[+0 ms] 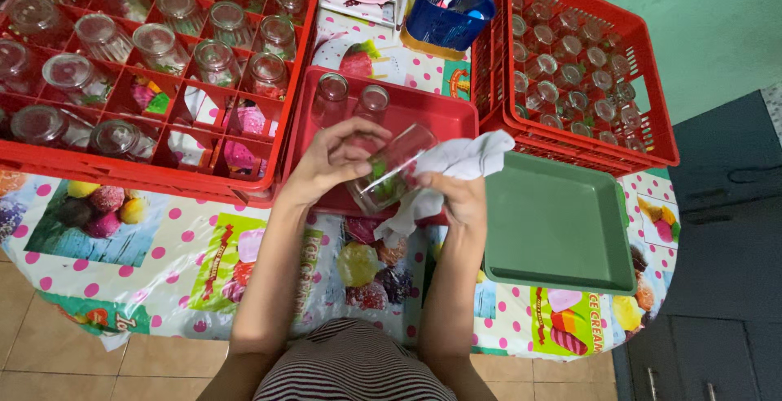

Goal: The person cleans glass cups by wiping the inside and outside with a white cloth, handling them one at a time and placing them on a red tray.

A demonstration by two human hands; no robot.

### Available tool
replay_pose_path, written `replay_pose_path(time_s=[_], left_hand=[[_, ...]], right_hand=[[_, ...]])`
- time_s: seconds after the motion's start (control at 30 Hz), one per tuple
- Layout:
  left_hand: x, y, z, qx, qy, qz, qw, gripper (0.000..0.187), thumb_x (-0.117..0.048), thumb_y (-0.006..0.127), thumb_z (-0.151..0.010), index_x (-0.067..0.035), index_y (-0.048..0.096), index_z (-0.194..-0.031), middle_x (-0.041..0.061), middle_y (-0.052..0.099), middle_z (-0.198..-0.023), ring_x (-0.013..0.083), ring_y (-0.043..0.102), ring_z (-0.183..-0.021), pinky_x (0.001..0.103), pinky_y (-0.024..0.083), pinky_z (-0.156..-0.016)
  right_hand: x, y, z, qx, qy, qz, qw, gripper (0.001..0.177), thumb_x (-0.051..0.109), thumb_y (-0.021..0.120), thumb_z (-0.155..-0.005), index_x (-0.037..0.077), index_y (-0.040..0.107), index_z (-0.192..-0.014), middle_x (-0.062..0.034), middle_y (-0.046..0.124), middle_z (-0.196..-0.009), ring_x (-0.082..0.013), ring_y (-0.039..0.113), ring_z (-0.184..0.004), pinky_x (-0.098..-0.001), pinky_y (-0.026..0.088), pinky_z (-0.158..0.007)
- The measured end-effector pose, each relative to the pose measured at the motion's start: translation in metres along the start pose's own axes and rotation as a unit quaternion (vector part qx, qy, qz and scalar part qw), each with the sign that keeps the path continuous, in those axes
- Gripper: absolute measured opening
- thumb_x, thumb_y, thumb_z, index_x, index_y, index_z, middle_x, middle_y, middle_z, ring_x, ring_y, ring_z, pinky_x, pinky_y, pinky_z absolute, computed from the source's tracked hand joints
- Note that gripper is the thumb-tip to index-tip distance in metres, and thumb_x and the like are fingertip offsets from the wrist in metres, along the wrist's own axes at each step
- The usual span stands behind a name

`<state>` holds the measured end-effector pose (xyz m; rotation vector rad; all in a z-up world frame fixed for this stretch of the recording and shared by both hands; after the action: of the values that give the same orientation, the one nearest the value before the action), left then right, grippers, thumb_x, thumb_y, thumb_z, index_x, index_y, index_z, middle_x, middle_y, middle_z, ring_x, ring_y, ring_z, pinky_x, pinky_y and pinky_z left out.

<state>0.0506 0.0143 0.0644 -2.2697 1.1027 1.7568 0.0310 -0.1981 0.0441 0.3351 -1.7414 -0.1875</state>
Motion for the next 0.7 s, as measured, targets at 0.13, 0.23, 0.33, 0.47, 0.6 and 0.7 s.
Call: replay_pose_path(time_s=[0.13,0.23,0.33,0.47,0.6,0.7], left_hand=[[-0.011,0.014,-0.002,0.014,-0.018,-0.011,1.0,0.069,-0.022,0.083,-0.081,0.0,0.055,-0.14,0.011,0.067,-0.13,0.0159,0.071,-0.109,0.032,0.058,-0.092],[-0.022,0.018,-0.003,0.006,0.044,-0.131,0.99,0.074,-0.022,0.085,-0.085,0.001,0.051,-0.147,0.011,0.063,-0.138,0.014,0.062,-0.122,0.03,0.052,-0.103],[-0.015,0.015,-0.008,-0.013,0.028,-0.192,0.981,0.067,-0.022,0.088,-0.084,0.001,0.057,-0.138,0.009,0.07,-0.126,0.0136,0.066,-0.115,0.031,0.054,-0.101],[0.014,0.004,-0.011,-0.077,-0.115,-0.3,0.944,0.056,-0.027,0.09,-0.076,-0.004,0.067,-0.121,0.007,0.076,-0.093,0.0129,0.069,-0.087,0.03,0.057,-0.079],[0.007,0.01,-0.013,-0.132,-0.075,-0.33,0.932,0.053,-0.029,0.087,-0.077,-0.003,0.064,-0.117,0.006,0.074,-0.086,0.0113,0.071,-0.078,0.031,0.056,-0.07],[0.009,0.015,-0.014,-0.142,-0.088,-0.363,0.917,0.051,-0.031,0.085,-0.082,-0.003,0.064,-0.119,0.01,0.071,-0.077,0.0154,0.068,-0.069,0.033,0.054,-0.064]], right_hand=[[0.015,0.018,-0.018,0.006,-0.022,-0.041,0.999,0.022,-0.01,0.075,-0.079,-0.004,0.067,-0.099,-0.0124,0.073,-0.09,-0.0209,0.07,-0.079,-0.0317,0.057,-0.076],[0.01,0.011,-0.02,-0.091,-0.026,0.037,0.995,0.023,-0.011,0.078,-0.077,-0.002,0.067,-0.095,-0.0106,0.072,-0.089,-0.0186,0.071,-0.079,-0.0303,0.058,-0.075],[0.01,0.016,-0.026,-0.061,-0.053,0.124,0.989,0.023,-0.012,0.081,-0.077,-0.002,0.067,-0.092,-0.0089,0.071,-0.085,-0.018,0.068,-0.075,-0.0312,0.057,-0.072],[-0.01,0.017,-0.028,-0.083,-0.064,0.064,0.992,0.037,-0.009,0.081,-0.073,0.007,0.06,-0.098,0.0,0.064,-0.086,-0.0122,0.065,-0.078,-0.0281,0.057,-0.075],[-0.017,0.014,-0.031,-0.111,-0.12,0.062,0.985,0.027,-0.004,0.079,-0.088,0.004,0.056,-0.099,-0.003,0.058,-0.088,-0.0133,0.057,-0.077,-0.0286,0.048,-0.07],[-0.009,0.008,-0.027,-0.192,-0.179,0.066,0.963,0.021,0.008,0.073,-0.101,0.004,0.054,-0.105,-0.0055,0.057,-0.094,-0.0144,0.055,-0.082,-0.0303,0.047,-0.073]])
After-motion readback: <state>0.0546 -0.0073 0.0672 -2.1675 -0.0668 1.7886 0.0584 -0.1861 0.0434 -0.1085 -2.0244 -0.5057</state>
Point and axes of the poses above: each hand's wrist, its own z-axis away from the middle knuckle, its own y-axis out of the palm, x = y × z, the point moved 9 cm from there along -z, towards the middle knuckle
